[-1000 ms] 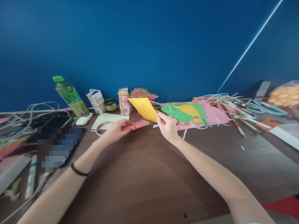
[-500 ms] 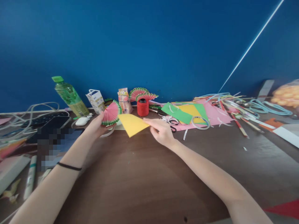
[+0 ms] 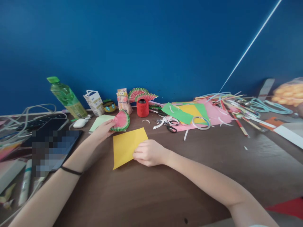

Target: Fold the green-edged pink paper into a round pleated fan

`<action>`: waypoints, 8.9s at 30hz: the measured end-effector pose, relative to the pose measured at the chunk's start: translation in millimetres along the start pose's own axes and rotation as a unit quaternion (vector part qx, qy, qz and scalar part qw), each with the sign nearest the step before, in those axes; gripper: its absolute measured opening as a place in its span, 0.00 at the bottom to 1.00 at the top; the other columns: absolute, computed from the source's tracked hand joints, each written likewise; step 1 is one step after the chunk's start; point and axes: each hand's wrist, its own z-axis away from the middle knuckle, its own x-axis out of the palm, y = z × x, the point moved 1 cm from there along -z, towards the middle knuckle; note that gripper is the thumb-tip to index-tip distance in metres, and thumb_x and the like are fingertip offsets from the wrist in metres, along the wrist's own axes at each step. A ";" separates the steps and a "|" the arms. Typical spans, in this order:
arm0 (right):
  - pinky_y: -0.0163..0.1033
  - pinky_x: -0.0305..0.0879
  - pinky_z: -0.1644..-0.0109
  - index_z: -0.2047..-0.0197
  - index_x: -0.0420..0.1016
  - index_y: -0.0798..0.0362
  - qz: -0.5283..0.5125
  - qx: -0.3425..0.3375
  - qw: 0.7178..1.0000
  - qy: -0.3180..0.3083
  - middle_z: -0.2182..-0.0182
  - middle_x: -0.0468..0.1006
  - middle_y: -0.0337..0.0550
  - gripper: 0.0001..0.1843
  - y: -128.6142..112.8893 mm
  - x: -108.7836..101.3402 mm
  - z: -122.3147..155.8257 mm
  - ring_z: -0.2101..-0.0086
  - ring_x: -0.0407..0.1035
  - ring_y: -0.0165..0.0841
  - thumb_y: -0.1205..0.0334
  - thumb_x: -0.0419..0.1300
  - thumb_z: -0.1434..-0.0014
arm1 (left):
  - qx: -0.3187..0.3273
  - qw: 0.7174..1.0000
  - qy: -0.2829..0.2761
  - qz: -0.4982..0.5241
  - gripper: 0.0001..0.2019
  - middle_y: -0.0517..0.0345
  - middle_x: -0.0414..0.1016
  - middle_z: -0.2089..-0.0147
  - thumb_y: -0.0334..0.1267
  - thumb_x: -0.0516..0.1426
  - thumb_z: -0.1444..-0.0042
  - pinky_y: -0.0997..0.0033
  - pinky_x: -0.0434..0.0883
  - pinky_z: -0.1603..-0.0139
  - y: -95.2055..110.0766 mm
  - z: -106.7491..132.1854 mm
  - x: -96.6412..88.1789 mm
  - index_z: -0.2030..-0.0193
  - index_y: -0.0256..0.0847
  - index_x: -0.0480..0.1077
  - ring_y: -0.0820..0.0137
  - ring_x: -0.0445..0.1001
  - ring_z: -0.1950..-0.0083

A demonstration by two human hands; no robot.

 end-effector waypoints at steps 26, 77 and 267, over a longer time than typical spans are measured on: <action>0.29 0.55 0.74 0.71 0.67 0.55 -0.384 0.272 0.862 -0.189 0.78 0.66 0.32 0.09 18.7 -21.3 0.9 0.77 0.60 0.24 0.59 0.62 0.51 | 0.038 0.820 -0.412 -0.395 0.04 0.66 0.66 0.80 0.37 0.56 0.59 0.75 0.54 0.77 64.2 73.5 36.9 0.80 0.41 0.66 0.75 0.60 0.78; 0.48 0.56 0.40 0.58 0.73 0.52 -0.365 0.488 0.766 0.206 0.50 0.73 0.45 0.18 107.6 7.2 47.3 0.48 0.65 0.36 0.72 0.53 0.52 | 0.134 0.871 -0.319 -0.349 0.08 0.55 0.63 0.56 0.40 0.51 0.48 0.67 0.59 0.48 35.3 41.7 34.6 0.69 0.41 0.70 0.66 0.63 0.51; 0.32 0.54 0.70 0.68 0.69 0.53 -0.271 0.311 0.892 -0.185 0.72 0.70 0.38 0.12 60.7 -39.2 26.9 0.71 0.63 0.28 0.54 0.61 0.52 | 0.292 0.853 -0.121 -0.415 0.12 0.55 0.71 0.66 0.34 0.45 0.40 0.70 0.66 0.61 11.3 90.3 52.2 0.66 0.40 0.68 0.69 0.68 0.63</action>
